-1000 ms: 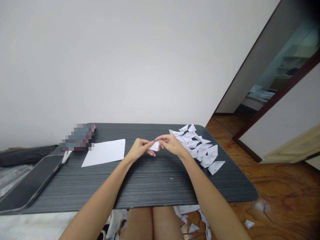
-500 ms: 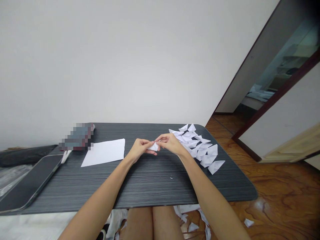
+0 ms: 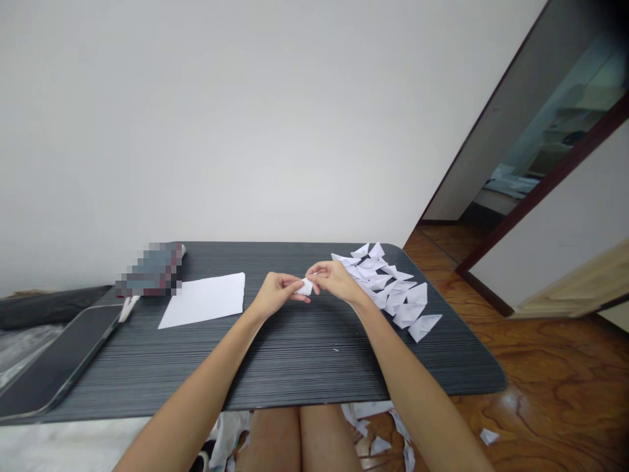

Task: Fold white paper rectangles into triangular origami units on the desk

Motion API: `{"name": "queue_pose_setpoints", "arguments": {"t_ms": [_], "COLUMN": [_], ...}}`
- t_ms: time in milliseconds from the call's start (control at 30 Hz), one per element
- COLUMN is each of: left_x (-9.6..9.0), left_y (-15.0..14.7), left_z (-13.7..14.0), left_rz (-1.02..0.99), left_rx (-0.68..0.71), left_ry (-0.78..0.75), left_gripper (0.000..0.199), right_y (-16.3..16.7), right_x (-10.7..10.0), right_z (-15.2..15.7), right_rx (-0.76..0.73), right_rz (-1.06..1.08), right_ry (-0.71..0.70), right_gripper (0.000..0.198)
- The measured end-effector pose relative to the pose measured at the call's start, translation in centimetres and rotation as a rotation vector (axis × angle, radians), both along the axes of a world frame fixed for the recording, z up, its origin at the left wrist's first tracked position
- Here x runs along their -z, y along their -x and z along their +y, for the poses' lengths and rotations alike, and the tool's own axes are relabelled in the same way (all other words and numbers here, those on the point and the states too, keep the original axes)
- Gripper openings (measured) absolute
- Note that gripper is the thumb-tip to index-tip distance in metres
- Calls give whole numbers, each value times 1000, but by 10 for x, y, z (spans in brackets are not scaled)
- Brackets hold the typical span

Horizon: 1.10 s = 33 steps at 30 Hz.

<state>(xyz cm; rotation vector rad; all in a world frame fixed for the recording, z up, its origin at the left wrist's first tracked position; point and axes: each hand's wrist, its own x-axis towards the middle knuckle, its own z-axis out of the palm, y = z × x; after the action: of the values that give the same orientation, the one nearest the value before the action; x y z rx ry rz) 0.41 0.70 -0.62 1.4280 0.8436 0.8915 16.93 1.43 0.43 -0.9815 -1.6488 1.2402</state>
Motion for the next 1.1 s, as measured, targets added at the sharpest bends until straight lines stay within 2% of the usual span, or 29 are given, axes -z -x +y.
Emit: {"name": "queue_pose_setpoints", "arguments": {"t_ms": [200, 333, 400, 600, 733, 867, 1000, 1100], "left_x": [7, 10, 11, 19, 19, 15, 15, 14], "left_y": [1, 3, 4, 5, 1, -3, -2, 1], "left_z": [5, 7, 7, 8, 6, 2, 3, 4], "left_rz": [137, 224, 307, 544, 546, 440, 431, 399], "left_rx": [-24, -14, -36, -289, -372, -396, -491, -456], "left_ry": [-150, -160, -214, -712, -948, -969, -905, -846], "left_gripper": [33, 31, 32, 28, 29, 26, 31, 35], "right_y": [-4, 1, 5, 17, 27, 31, 31, 31], "right_x": [6, 10, 12, 13, 14, 16, 15, 15], "right_z": [5, 6, 6, 2, -2, -2, -2, -3], "right_rx": [8, 96, 153, 370, 391, 357, 216, 160], "right_rz": [-12, 2, 20, 43, 82, 158, 206, 218], "right_ry": [-15, -82, -109, -195, -159, -170, -209, -245], "right_gripper": [25, 24, 24, 27, 24, 27, 28, 31]}}
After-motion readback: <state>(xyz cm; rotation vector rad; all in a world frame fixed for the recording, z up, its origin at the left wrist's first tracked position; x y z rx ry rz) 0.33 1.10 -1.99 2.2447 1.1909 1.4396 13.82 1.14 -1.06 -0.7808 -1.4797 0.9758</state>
